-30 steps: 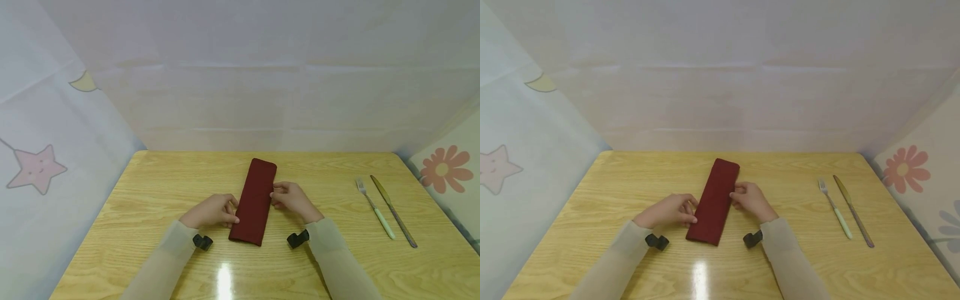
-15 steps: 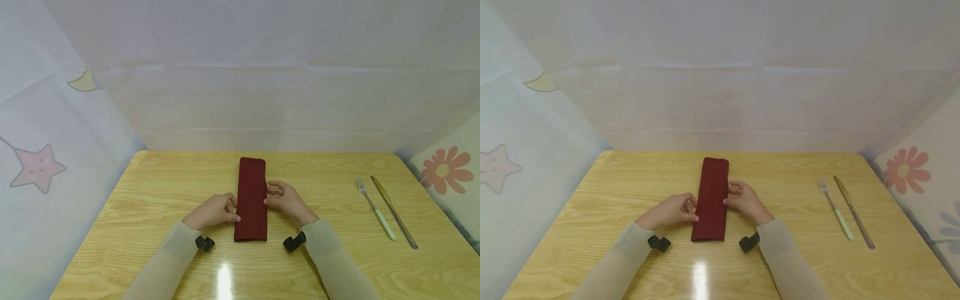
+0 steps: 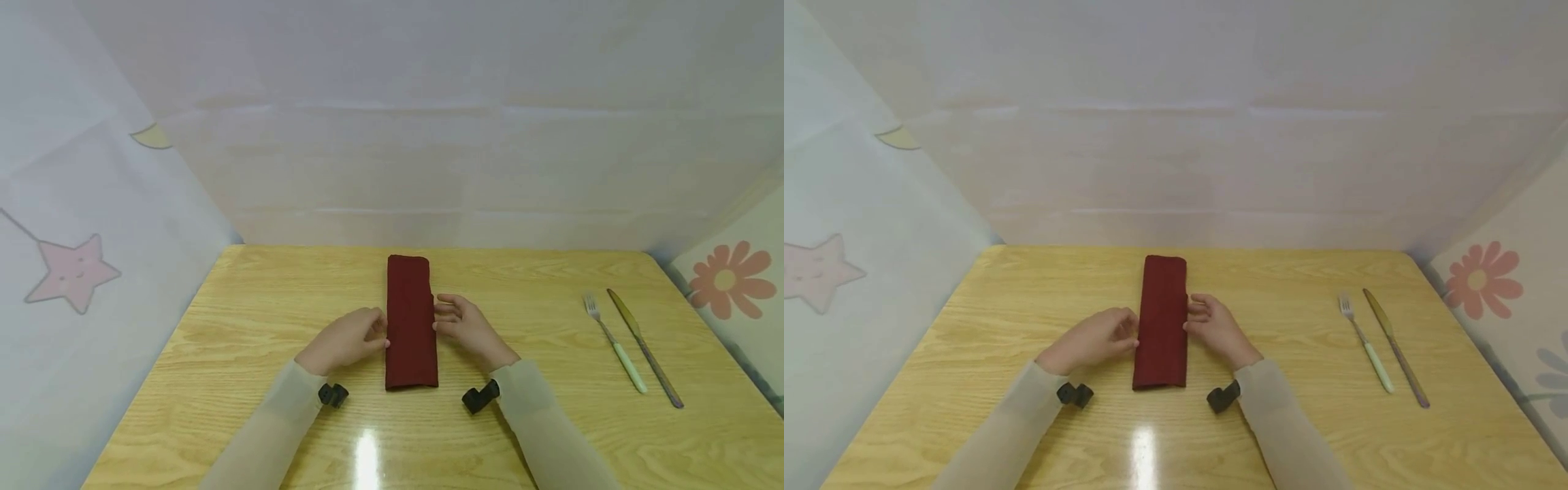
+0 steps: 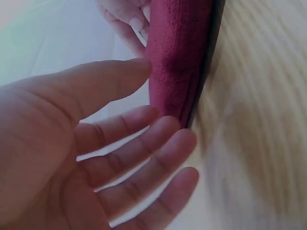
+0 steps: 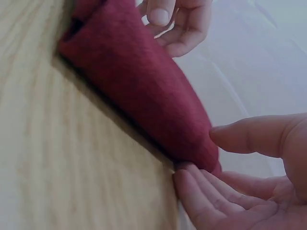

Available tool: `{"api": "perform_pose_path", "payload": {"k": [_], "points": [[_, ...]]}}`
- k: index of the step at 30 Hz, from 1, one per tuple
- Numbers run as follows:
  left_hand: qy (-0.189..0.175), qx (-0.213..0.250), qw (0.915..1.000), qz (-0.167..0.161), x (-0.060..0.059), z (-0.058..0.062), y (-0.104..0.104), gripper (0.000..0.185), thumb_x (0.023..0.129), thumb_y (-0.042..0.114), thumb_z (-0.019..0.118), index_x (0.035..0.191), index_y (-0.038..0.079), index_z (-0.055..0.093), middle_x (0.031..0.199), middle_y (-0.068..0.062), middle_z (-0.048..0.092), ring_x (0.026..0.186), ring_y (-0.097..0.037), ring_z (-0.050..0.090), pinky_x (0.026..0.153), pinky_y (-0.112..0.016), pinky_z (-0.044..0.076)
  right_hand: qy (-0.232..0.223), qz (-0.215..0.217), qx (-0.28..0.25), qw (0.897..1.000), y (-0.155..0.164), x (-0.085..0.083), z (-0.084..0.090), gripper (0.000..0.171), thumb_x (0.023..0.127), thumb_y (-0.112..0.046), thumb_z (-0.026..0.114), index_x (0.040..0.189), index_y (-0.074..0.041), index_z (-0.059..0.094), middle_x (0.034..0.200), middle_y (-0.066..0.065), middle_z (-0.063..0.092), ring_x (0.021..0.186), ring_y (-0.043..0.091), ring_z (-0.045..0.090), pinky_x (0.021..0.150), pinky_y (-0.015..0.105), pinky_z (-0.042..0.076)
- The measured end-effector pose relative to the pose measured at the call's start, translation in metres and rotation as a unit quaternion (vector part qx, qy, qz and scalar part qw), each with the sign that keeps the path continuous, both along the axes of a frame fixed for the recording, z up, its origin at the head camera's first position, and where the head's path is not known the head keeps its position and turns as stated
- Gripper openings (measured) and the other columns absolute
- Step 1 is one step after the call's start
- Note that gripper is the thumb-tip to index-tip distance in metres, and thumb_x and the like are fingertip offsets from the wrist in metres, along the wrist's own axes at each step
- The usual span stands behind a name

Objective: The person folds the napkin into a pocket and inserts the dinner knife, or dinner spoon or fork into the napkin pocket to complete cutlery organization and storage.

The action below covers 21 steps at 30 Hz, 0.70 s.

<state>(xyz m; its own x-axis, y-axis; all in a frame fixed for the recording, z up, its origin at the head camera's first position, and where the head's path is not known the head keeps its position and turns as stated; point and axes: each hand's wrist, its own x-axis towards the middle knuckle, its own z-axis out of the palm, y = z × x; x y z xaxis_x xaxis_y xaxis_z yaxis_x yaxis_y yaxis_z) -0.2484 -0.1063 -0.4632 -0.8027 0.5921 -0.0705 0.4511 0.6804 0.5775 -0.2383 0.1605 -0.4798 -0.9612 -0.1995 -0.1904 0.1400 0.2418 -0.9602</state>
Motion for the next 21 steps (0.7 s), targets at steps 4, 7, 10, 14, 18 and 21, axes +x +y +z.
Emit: {"api": "perform_pose_path", "payload": {"k": [4, 7, 10, 14, 18, 21], "points": [[0.046, -0.005, 0.9987, -0.02, 0.007, 0.007, 0.001, 0.029, 0.102, 0.022, 0.064, 0.126, 0.007, 0.063, 0.121, -0.008, 0.064, 0.114, -0.025, 0.061, 0.099, -0.042, 0.051, 0.015, 0.011, 0.003, 1.0, 0.01, 0.001, 0.007, 0.062, 0.099, -0.007, 0.061, 0.155, -0.001, 0.033, 0.146, 0.024, 0.049, 0.126, 0.038, 0.057, 0.101, 0.044, 0.051], [0.083, 0.003, 0.9954, -0.046, 0.017, 0.009, 0.002, 0.034, 0.104, 0.019, 0.06, 0.134, 0.005, 0.058, 0.132, -0.012, 0.06, 0.124, -0.029, 0.058, 0.104, -0.043, 0.048, 0.032, 0.007, -0.002, 0.999, 0.023, 0.003, 0.016, 0.057, 0.101, -0.011, 0.062, 0.151, 0.002, 0.039, 0.142, 0.027, 0.05, 0.122, 0.041, 0.058, 0.099, 0.048, 0.052], [0.164, 0.005, 0.9832, -0.08, 0.028, 0.007, 0.003, 0.038, 0.104, 0.012, 0.059, 0.14, 0.002, 0.055, 0.14, -0.017, 0.055, 0.131, -0.034, 0.053, 0.108, -0.044, 0.045, 0.062, -0.005, 0.025, 0.998, 0.042, 0.005, 0.025, 0.049, 0.102, -0.014, 0.062, 0.146, 0.003, 0.047, 0.137, 0.027, 0.053, 0.119, 0.041, 0.06, 0.097, 0.05, 0.053], [0.24, -0.01, 0.9639, -0.114, 0.041, 0.007, 0.008, 0.045, 0.103, 0.009, 0.059, 0.147, 0.0, 0.049, 0.15, -0.023, 0.047, 0.141, -0.039, 0.043, 0.113, -0.049, 0.04, 0.11, -0.023, 0.11, 0.988, 0.077, 0.01, 0.038, 0.042, 0.104, -0.016, 0.059, 0.142, 0.002, 0.052, 0.133, 0.026, 0.055, 0.117, 0.042, 0.059, 0.096, 0.051, 0.054], [0.219, -0.054, 0.9636, -0.143, 0.054, 0.007, 0.014, 0.054, 0.106, 0.022, 0.055, 0.154, 0.004, 0.04, 0.158, -0.021, 0.037, 0.148, -0.037, 0.031, 0.116, -0.05, 0.033, 0.137, -0.042, 0.233, 0.962, 0.115, 0.014, 0.049, 0.038, 0.106, -0.019, 0.055, 0.14, -0.001, 0.055, 0.133, 0.025, 0.056, 0.116, 0.042, 0.059, 0.09, 0.054, 0.054], [0.194, -0.077, 0.9645, -0.162, 0.062, 0.005, 0.017, 0.057, 0.108, 0.029, 0.052, 0.158, 0.008, 0.036, 0.162, -0.018, 0.032, 0.151, -0.035, 0.024, 0.119, -0.049, 0.029, 0.139, -0.057, 0.313, 0.938, 0.145, 0.018, 0.055, 0.039, 0.107, -0.023, 0.053, 0.138, 0.002, 0.055, 0.131, 0.027, 0.057, 0.115, 0.045, 0.059, 0.085, 0.056, 0.054]]}}
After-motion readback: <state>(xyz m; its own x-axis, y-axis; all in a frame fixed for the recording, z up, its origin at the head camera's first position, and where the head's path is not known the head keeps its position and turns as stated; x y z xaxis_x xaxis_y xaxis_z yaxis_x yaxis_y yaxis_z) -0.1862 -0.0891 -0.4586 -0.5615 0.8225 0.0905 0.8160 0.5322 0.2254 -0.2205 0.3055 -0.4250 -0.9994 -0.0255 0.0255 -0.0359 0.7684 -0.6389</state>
